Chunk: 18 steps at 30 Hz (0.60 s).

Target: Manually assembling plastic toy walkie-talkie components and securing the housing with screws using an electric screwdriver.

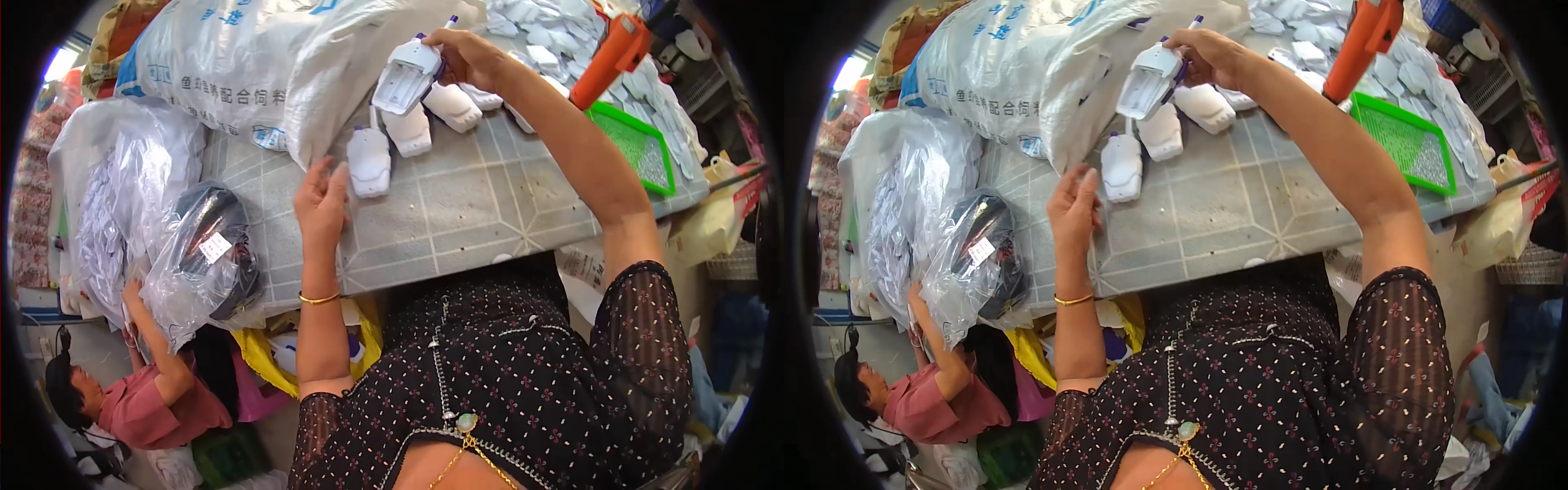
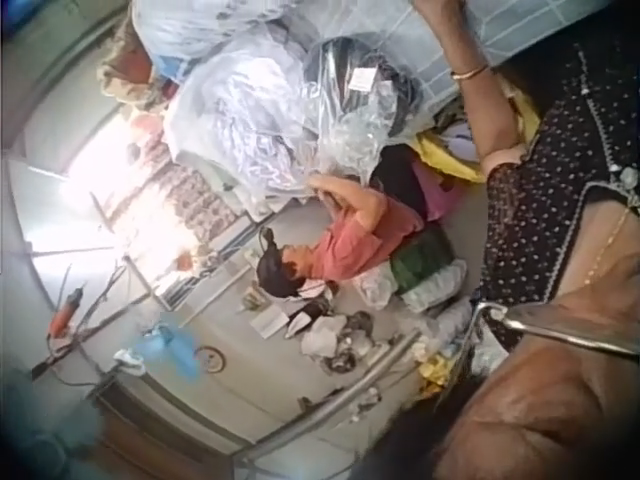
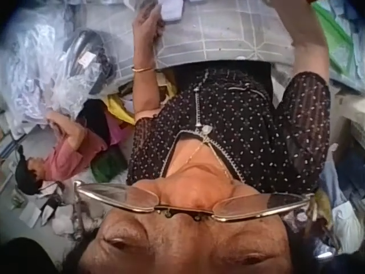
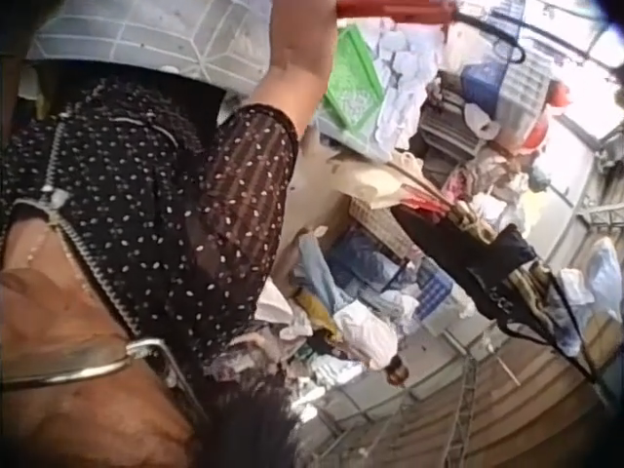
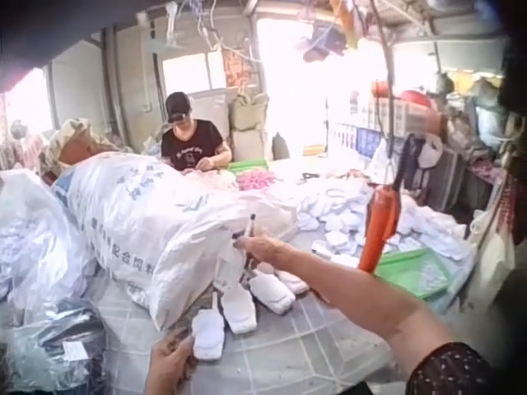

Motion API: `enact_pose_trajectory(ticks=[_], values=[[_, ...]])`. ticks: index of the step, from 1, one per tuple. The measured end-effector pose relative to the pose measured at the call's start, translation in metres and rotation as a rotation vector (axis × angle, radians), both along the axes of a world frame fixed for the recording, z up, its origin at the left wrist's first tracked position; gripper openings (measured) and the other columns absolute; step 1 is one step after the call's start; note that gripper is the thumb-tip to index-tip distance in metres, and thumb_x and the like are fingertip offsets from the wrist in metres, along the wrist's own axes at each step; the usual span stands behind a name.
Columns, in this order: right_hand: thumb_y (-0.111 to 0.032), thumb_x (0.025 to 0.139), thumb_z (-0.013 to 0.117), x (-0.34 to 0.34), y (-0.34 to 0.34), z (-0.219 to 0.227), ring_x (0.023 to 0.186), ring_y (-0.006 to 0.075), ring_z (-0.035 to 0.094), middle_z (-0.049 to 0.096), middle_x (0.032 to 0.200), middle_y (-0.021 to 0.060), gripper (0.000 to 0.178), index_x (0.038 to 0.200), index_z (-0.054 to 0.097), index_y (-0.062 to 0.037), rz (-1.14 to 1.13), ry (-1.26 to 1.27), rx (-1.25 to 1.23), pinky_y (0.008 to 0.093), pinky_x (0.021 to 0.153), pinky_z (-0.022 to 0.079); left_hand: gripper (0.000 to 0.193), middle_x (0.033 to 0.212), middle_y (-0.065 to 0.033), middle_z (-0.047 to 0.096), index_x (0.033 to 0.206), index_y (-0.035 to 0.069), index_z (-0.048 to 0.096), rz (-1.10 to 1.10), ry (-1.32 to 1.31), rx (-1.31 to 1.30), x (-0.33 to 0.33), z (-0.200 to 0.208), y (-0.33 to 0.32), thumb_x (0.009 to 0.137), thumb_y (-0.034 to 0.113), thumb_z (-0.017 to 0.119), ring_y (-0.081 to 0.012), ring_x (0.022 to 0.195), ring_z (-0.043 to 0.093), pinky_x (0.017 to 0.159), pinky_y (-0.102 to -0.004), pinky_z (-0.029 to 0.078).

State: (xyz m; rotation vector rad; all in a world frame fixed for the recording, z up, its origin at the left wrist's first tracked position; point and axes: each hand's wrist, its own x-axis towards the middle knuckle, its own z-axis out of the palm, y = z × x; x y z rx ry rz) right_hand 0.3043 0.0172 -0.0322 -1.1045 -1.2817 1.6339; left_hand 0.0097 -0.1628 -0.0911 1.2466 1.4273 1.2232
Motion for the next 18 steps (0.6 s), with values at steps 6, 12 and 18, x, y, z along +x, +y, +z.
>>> enact_pose_trajectory(ticks=[6, 12, 18], values=[[-0.033, 0.089, 0.066, 0.007, -0.129, 0.015, 0.091, 0.0213, 0.069, 0.068, 0.109, 0.0112, 0.05, 0.127, 0.058, -0.002, 0.198, 0.202, -0.062, 0.0376, 0.07, 0.059, 0.089, 0.112, -0.0213, 0.065, 0.149, -0.005, 0.034, -0.454, -0.778, -0.184, 0.063, 0.045, -0.034, 0.1, 0.069, 0.033, -0.0305, 0.077, 0.069, 0.061, -0.0385, 0.058], [-0.036, 0.095, 0.066, 0.038, -0.193, 0.02, 0.101, 0.0204, 0.066, 0.067, 0.115, 0.0139, 0.052, 0.132, 0.057, -0.0012, 0.274, -0.334, 0.475, 0.0357, 0.086, 0.053, 0.071, 0.103, -0.0253, 0.063, 0.135, 0.003, 0.048, -0.653, -1.073, -0.444, 0.1, 0.031, -0.069, 0.102, 0.064, 0.036, -0.034, 0.06, 0.063, 0.042, -0.0371, 0.051], [-0.028, 0.092, 0.067, 0.198, -0.214, 0.04, 0.084, 0.0206, 0.07, 0.075, 0.095, 0.0097, 0.031, 0.109, 0.071, -0.0019, -0.066, -0.702, 0.227, 0.036, 0.078, 0.055, 0.076, 0.111, -0.0303, 0.06, 0.138, 0.003, 0.048, -0.632, -1.249, -0.449, 0.107, 0.017, -0.07, 0.1, 0.067, 0.035, -0.0346, 0.069, 0.064, 0.04, -0.0349, 0.049]])
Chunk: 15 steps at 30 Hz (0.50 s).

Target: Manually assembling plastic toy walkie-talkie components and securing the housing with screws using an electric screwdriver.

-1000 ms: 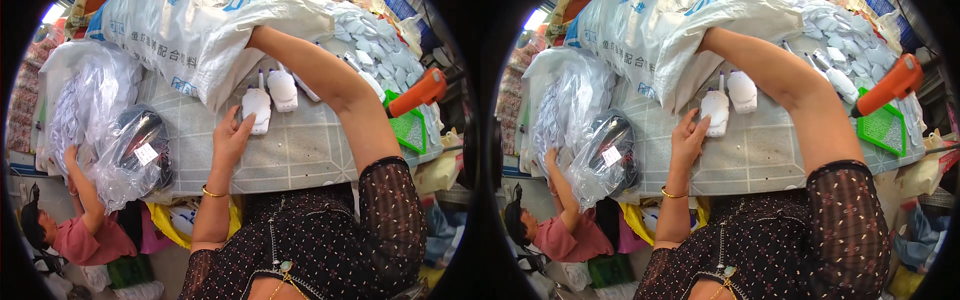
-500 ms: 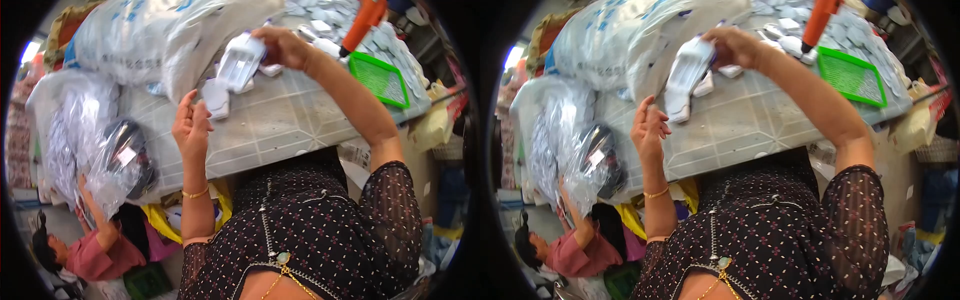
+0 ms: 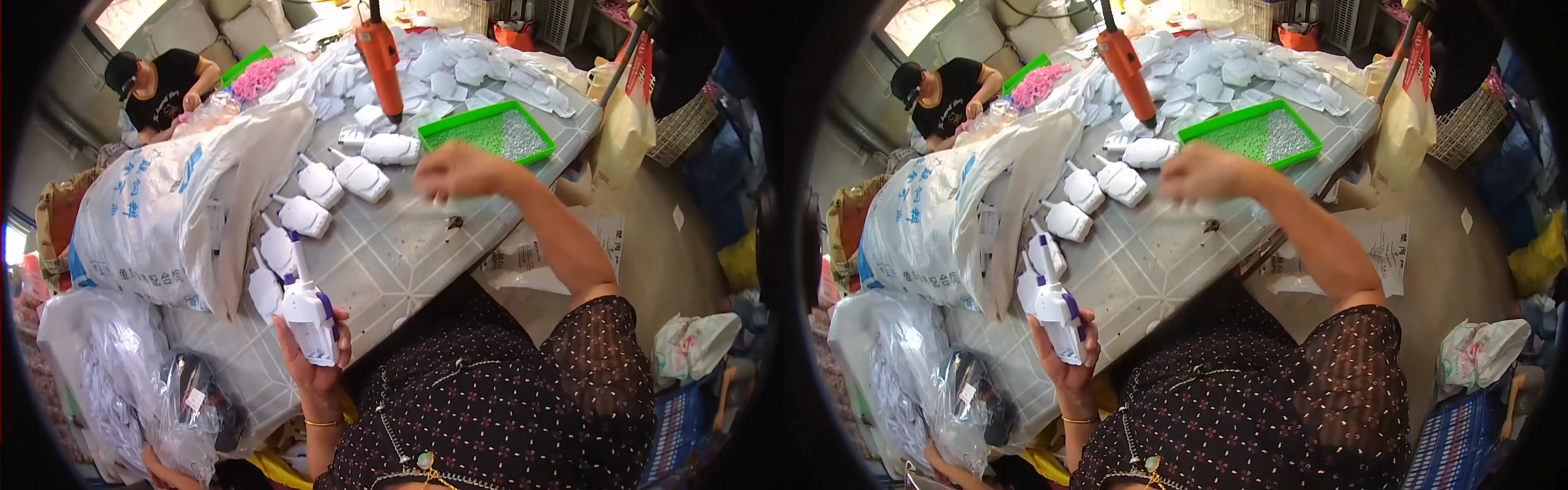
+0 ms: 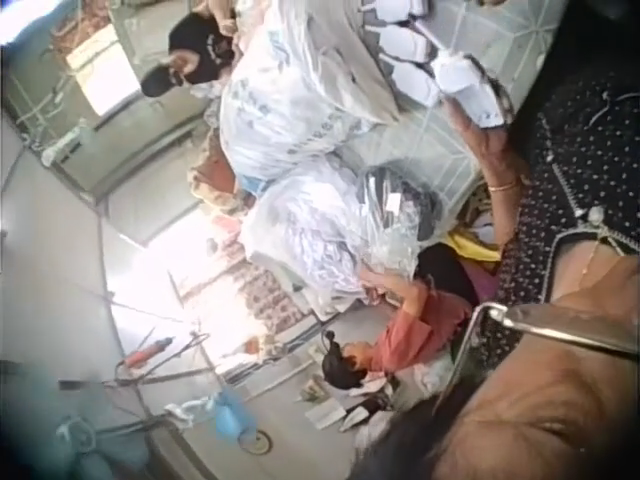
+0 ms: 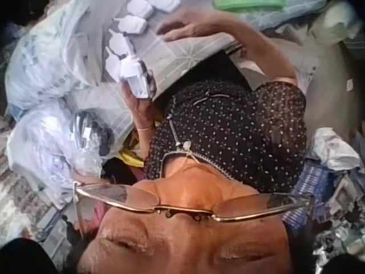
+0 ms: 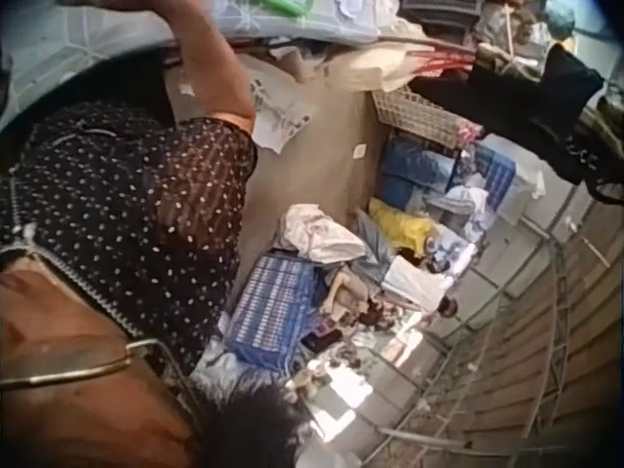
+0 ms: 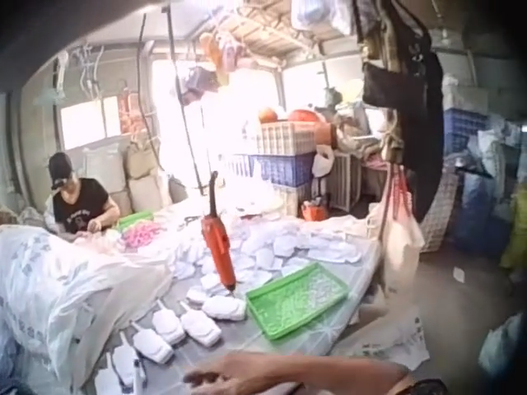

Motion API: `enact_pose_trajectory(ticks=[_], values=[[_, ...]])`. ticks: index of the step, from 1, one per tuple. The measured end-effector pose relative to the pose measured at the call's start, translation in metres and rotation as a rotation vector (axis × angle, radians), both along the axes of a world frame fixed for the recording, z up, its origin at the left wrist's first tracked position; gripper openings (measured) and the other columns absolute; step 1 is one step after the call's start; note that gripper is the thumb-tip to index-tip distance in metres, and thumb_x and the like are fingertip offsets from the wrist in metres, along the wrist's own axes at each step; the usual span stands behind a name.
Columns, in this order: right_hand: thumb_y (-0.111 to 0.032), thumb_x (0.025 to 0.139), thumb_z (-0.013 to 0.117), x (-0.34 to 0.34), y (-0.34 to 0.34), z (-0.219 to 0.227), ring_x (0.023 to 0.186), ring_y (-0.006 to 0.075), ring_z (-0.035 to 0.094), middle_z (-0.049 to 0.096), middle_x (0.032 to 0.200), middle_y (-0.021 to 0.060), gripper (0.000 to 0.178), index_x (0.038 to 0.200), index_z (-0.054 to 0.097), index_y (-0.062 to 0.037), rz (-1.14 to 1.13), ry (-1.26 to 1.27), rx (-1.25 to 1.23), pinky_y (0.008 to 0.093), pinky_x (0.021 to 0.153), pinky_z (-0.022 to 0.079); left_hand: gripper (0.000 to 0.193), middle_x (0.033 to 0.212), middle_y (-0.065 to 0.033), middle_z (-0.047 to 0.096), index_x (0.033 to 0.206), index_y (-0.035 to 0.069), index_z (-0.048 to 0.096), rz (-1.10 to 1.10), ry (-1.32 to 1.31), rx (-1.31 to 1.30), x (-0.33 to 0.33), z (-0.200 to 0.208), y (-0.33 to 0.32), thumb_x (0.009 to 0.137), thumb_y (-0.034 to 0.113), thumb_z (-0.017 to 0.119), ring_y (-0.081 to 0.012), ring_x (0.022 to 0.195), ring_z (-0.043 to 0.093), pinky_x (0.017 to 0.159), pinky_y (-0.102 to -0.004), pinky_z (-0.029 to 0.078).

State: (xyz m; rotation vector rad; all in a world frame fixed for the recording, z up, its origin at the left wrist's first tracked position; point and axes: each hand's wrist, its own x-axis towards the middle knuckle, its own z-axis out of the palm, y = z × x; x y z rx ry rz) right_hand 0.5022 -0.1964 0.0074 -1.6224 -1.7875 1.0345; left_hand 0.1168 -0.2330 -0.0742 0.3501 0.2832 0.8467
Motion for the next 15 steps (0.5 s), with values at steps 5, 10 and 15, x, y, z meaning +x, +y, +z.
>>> enact_pose_trajectory(ticks=[5, 10, 15], values=[[-0.026, 0.087, 0.064, 0.183, 0.108, -0.081, 0.103, 0.0288, 0.07, 0.074, 0.105, 0.0124, 0.03, 0.114, 0.073, -0.0167, -0.737, -0.918, 0.261, 0.0484, 0.092, 0.052, 0.073, 0.121, -0.0317, 0.059, 0.145, 0.005, 0.044, -0.021, -0.033, -0.003, 0.022, 0.0, 0.006, 0.103, 0.063, 0.03, -0.0383, 0.077, 0.064, 0.048, -0.0405, 0.053], [-0.036, 0.077, 0.075, 0.284, 0.175, -0.133, 0.12, 0.0298, 0.062, 0.067, 0.126, 0.0116, 0.044, 0.118, 0.072, -0.0198, -0.626, -0.954, -0.086, 0.0462, 0.104, 0.047, 0.069, 0.13, -0.0267, 0.055, 0.149, 0.008, 0.04, -0.064, -0.1, 0.008, 0.031, -0.005, 0.015, 0.104, 0.06, 0.034, -0.0387, 0.094, 0.062, 0.063, -0.0456, 0.056], [-0.048, 0.07, 0.082, 0.261, 0.185, -0.116, 0.121, 0.0331, 0.059, 0.066, 0.125, 0.0167, 0.064, 0.117, 0.07, -0.0065, -0.324, -0.768, -0.095, 0.0421, 0.101, 0.049, 0.07, 0.135, -0.0229, 0.053, 0.152, 0.009, 0.036, 0.054, -0.063, 0.044, 0.027, -0.006, 0.007, 0.103, 0.058, 0.042, -0.0398, 0.111, 0.059, 0.08, -0.0543, 0.055]])
